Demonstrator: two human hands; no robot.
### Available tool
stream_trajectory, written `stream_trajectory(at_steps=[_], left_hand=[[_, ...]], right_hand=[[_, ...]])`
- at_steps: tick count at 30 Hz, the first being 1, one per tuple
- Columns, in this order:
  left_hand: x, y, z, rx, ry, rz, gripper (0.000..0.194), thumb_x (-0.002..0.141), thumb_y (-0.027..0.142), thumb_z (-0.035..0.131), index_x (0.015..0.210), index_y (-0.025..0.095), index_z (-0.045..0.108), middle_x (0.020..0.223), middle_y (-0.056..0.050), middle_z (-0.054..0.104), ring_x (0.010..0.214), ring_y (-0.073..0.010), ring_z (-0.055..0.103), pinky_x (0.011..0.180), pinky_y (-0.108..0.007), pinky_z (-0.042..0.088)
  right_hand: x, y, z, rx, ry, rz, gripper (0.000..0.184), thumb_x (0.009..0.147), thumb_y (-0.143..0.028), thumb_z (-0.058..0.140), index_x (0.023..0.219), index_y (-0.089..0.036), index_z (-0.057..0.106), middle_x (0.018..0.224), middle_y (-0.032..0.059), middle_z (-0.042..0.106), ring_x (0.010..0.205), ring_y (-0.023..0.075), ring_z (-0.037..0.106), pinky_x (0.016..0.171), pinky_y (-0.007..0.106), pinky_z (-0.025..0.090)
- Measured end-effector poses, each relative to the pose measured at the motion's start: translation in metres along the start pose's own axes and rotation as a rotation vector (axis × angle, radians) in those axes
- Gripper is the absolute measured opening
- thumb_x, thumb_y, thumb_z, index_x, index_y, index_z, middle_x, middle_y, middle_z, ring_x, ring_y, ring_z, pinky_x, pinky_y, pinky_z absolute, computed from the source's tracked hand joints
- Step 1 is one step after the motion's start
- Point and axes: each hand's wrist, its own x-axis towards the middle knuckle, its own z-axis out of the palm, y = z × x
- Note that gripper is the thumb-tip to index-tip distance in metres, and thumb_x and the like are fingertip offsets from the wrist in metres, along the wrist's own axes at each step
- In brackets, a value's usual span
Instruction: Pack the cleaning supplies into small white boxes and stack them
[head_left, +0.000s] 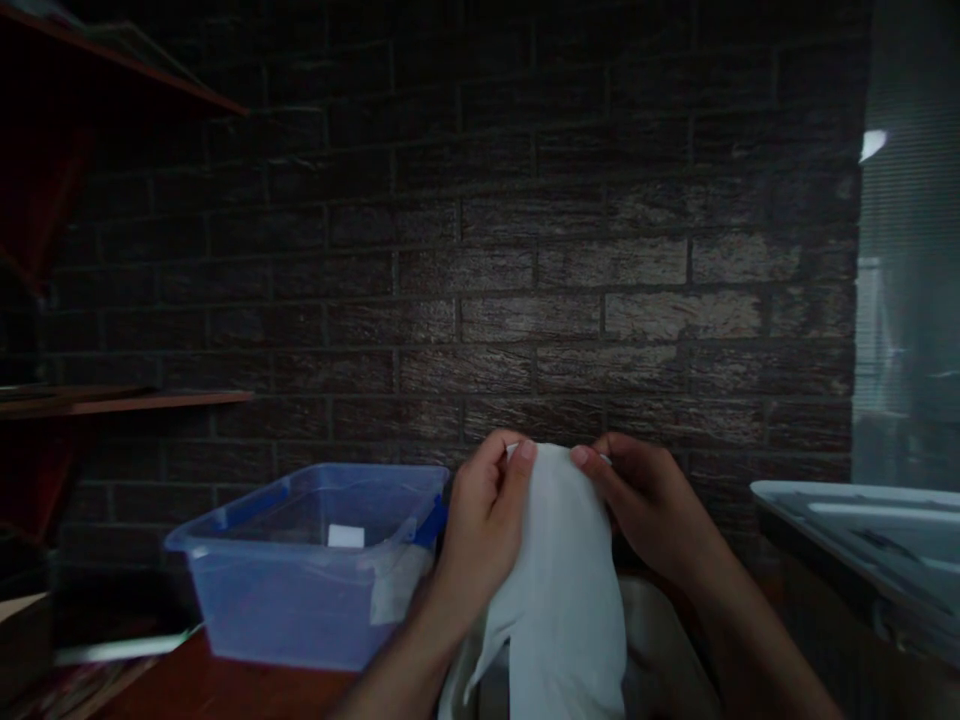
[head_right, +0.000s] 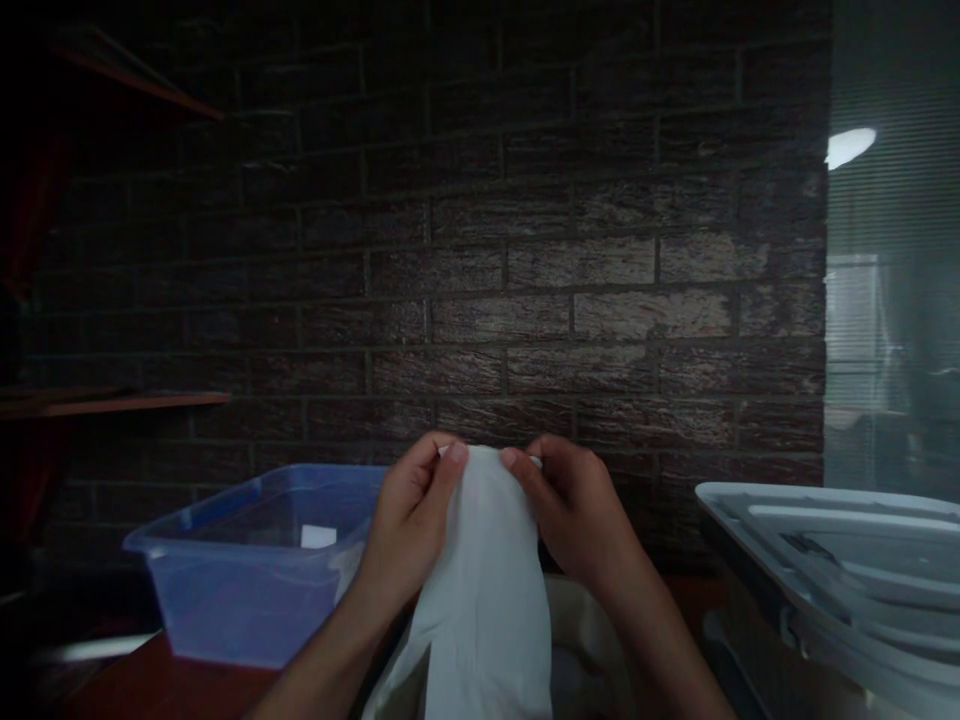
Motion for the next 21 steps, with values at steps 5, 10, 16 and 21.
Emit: stream_trajectory(at_steps=[5, 10, 16, 21], left_hand=[[-0.008, -0.003, 0.008, 0.086, 0.122, 0.041, 0.027, 0.100, 0.043, 0.058, 0.085, 0.020, 0.059, 0.065, 0.005, 0.052, 0.059, -0.0090, 0.044, 0.054, -0.020, 0.031], [-0.007, 0.003, 0.005, -0.165, 0.124, -0.029, 0.030, 0.095, 0.045, 0.064, 0.081, 0.020, 0.056, 0.062, 0.005, 0.058, 0.053, -0.0080, 0.045, 0.049, -0.018, 0.032], [-0.004, 0.009, 0.008, -0.406, 0.067, -0.186, 0.035, 0.090, 0.051, 0.070, 0.082, 0.018, 0.062, 0.065, 0.003, 0.062, 0.054, -0.0093, 0.051, 0.050, -0.019, 0.040], [-0.012, 0.008, 0.016, -0.462, -0.234, -0.364, 0.042, 0.090, 0.054, 0.068, 0.094, 0.013, 0.073, 0.073, -0.004, 0.068, 0.060, -0.0132, 0.057, 0.056, -0.022, 0.045]], right_hand=[[-0.002, -0.007, 0.007, 0.111, 0.132, -0.070, 0.035, 0.099, -0.050, 0.059, 0.082, -0.019, 0.059, 0.066, -0.0046, 0.048, 0.059, 0.0096, 0.041, 0.050, 0.022, 0.032], [-0.006, -0.014, 0.012, 0.103, 0.224, -0.114, 0.032, 0.097, -0.046, 0.063, 0.080, -0.019, 0.060, 0.063, -0.0045, 0.051, 0.057, 0.0097, 0.041, 0.048, 0.022, 0.031], [-0.005, -0.007, 0.015, -0.011, 0.283, -0.177, 0.027, 0.099, -0.045, 0.060, 0.086, -0.021, 0.061, 0.063, -0.0050, 0.055, 0.054, 0.0103, 0.043, 0.048, 0.024, 0.030], [-0.003, -0.008, 0.007, 0.034, 0.356, -0.152, 0.028, 0.096, -0.047, 0.064, 0.085, -0.021, 0.062, 0.061, -0.0048, 0.055, 0.053, 0.0103, 0.043, 0.047, 0.023, 0.031]])
